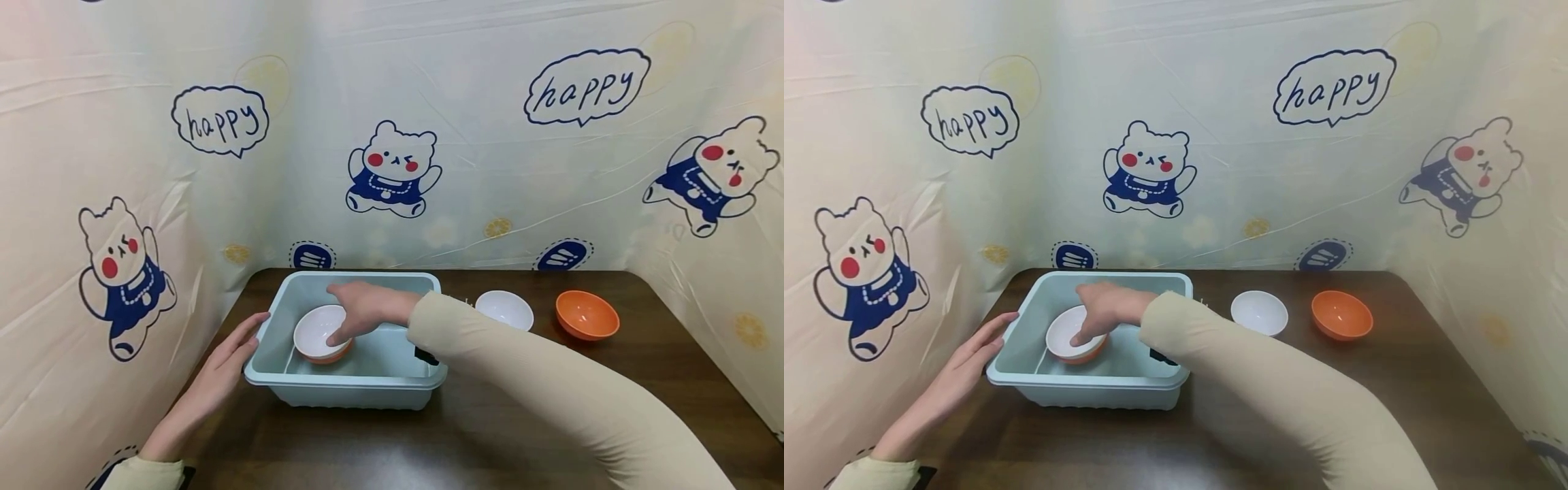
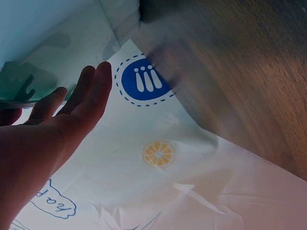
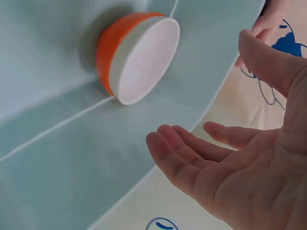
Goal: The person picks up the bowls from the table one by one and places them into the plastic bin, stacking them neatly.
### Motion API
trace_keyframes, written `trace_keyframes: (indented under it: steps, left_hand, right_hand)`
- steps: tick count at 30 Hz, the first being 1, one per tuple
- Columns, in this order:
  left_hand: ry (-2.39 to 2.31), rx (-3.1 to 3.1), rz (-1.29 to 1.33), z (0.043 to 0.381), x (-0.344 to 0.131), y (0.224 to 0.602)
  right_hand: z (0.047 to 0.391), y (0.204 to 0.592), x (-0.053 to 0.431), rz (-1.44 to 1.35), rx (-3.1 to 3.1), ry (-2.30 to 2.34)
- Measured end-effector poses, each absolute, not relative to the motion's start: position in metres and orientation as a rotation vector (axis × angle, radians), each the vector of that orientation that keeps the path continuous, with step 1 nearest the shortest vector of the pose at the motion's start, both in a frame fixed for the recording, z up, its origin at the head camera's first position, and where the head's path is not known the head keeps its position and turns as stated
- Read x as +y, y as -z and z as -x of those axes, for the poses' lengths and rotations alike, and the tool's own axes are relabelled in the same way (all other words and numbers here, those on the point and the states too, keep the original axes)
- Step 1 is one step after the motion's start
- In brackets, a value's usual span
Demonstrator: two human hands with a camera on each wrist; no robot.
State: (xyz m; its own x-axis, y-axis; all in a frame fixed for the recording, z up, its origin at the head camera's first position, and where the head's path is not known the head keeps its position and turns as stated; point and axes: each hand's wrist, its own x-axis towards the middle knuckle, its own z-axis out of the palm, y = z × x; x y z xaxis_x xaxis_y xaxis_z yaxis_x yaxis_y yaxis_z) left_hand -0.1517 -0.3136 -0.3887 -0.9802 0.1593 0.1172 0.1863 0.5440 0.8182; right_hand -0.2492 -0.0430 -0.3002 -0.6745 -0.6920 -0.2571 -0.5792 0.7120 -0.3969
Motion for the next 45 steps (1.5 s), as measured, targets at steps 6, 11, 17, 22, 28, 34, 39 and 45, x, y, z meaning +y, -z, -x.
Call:
trace_keyframes:
  steps: [6, 11, 17, 22, 28, 34, 39, 45]
  left_hand:
    - [1.435, -2.746, 0.315, 0.153, -0.315, 0.388]
    - [1.405, -2.758, 0.312, 0.153, -0.314, 0.386]
    - [1.434, -2.746, 0.323, 0.152, -0.312, 0.385]
    - [1.445, -2.735, 0.326, 0.153, -0.312, 0.387]
    - [1.455, -2.723, 0.328, 0.156, -0.312, 0.388]
    - [1.457, -2.729, 0.314, 0.154, -0.311, 0.388]
    - [1.463, -2.742, 0.298, 0.155, -0.310, 0.388]
    - [1.448, -2.777, 0.264, 0.155, -0.309, 0.386]
  right_hand:
    - [0.244, 0.289, -0.031, 1.010, 2.538, 0.396]
    - [0.238, 0.285, -0.023, 1.044, 2.547, 0.424]
    - [0.228, 0.287, -0.013, 1.114, 2.545, 0.512]
    - [0.221, 0.284, -0.002, 1.135, 2.560, 0.586]
    - [0.213, 0.280, 0.016, 1.117, 2.573, 0.645]
    - [0.204, 0.277, 0.031, 1.102, 2.600, 0.682]
    - [0.195, 0.275, 0.043, 1.063, 2.628, 0.706]
    - [0.187, 0.281, 0.057, 1.087, 2.665, 0.830]
